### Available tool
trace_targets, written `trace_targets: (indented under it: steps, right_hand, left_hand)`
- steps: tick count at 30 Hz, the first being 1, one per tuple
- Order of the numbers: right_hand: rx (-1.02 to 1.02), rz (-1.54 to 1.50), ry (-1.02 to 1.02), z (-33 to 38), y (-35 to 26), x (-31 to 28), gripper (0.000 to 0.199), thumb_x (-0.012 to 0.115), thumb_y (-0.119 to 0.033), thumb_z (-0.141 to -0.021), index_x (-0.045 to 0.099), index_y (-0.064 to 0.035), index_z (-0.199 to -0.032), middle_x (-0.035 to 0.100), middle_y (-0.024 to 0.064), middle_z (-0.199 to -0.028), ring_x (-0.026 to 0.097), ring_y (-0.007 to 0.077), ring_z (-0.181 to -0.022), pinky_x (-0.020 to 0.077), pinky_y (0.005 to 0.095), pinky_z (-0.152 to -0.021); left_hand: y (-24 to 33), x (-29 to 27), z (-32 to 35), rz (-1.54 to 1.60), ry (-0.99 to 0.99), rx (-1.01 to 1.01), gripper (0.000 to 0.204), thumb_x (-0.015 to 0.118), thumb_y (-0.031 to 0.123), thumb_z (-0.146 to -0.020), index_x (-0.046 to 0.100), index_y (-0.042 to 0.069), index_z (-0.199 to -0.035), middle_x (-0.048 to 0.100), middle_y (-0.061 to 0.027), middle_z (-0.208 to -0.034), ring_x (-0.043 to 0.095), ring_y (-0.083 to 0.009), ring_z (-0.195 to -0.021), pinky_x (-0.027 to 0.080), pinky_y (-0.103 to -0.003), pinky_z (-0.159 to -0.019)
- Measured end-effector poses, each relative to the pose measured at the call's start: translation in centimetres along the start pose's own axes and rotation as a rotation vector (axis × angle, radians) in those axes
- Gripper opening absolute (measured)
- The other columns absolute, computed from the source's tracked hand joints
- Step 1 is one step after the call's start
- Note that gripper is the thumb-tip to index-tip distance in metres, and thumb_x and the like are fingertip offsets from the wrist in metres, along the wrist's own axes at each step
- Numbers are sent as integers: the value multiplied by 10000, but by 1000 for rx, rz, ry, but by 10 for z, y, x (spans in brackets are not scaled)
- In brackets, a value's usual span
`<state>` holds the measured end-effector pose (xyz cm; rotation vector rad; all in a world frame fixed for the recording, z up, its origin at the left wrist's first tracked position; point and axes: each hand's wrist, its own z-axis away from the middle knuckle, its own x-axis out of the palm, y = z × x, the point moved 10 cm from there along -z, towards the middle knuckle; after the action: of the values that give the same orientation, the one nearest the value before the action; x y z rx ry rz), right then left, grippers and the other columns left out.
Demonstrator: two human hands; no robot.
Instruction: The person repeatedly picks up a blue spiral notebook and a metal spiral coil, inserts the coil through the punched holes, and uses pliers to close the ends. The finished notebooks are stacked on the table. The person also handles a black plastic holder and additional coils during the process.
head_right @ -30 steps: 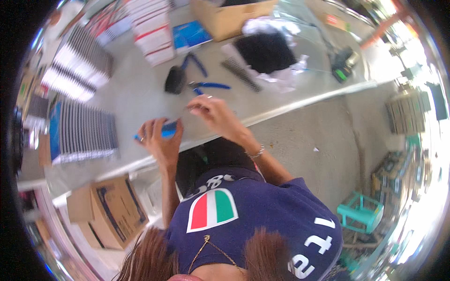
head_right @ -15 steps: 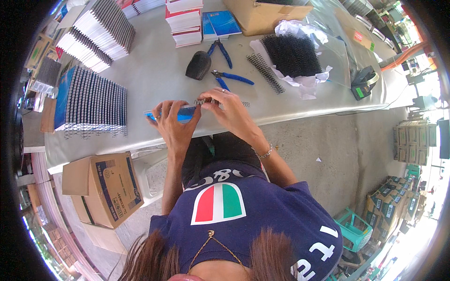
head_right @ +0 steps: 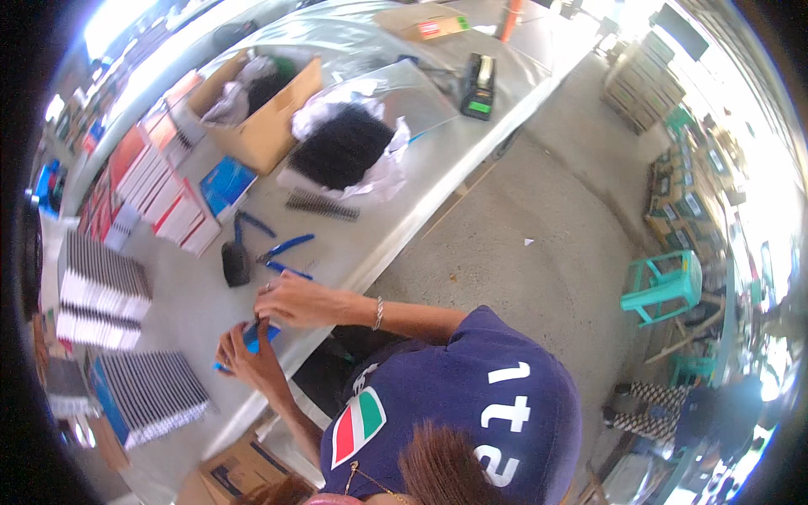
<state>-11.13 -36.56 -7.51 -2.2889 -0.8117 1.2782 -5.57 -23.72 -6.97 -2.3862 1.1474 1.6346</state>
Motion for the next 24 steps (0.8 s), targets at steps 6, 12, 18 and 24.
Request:
trace_targets:
  steps: [6, 12, 18, 24]
  right_hand:
    - [61, -23, 15, -3, -4, -3, 137, 635, -215, -912, 619, -86, -954, 617, 66, -968, 601, 265, -996, 419, 413, -828]
    - [56, -34, 25, -11, -10, -1, 169, 655, -217, -889, 587, -87, -973, 610, 69, -949, 607, 268, -958, 414, 425, -802]
    - [55, -33, 2, -17, -18, -2, 180, 632, -236, -909, 600, -68, -965, 606, 88, -932, 607, 283, -974, 415, 459, -793]
    - [117, -185, -132, -14, -12, 13, 200, 614, -234, -923, 641, -38, -890, 605, 122, -881, 596, 295, -1019, 430, 483, -854]
  left_hand:
    - [6, 2, 0, -2, -87, 8, 228, 676, 325, -898, 662, 145, -1036, 602, -7, -1073, 484, -264, -1149, 257, -544, -1034]
    - [0, 4, 5, -72, -78, 17, 225, 586, 336, -965, 642, 156, -1089, 590, -9, -1104, 481, -261, -1163, 261, -570, -1028]
    - [-7, -2, 4, 46, -50, 13, 254, 649, 285, -940, 611, 149, -1151, 554, -58, -1192, 468, -275, -1220, 301, -546, -1026]
    - [-26, -34, 10, 217, 301, 12, 503, 836, 221, -782, 565, 85, -1184, 465, -165, -1281, 450, -329, -1254, 378, -499, -994]
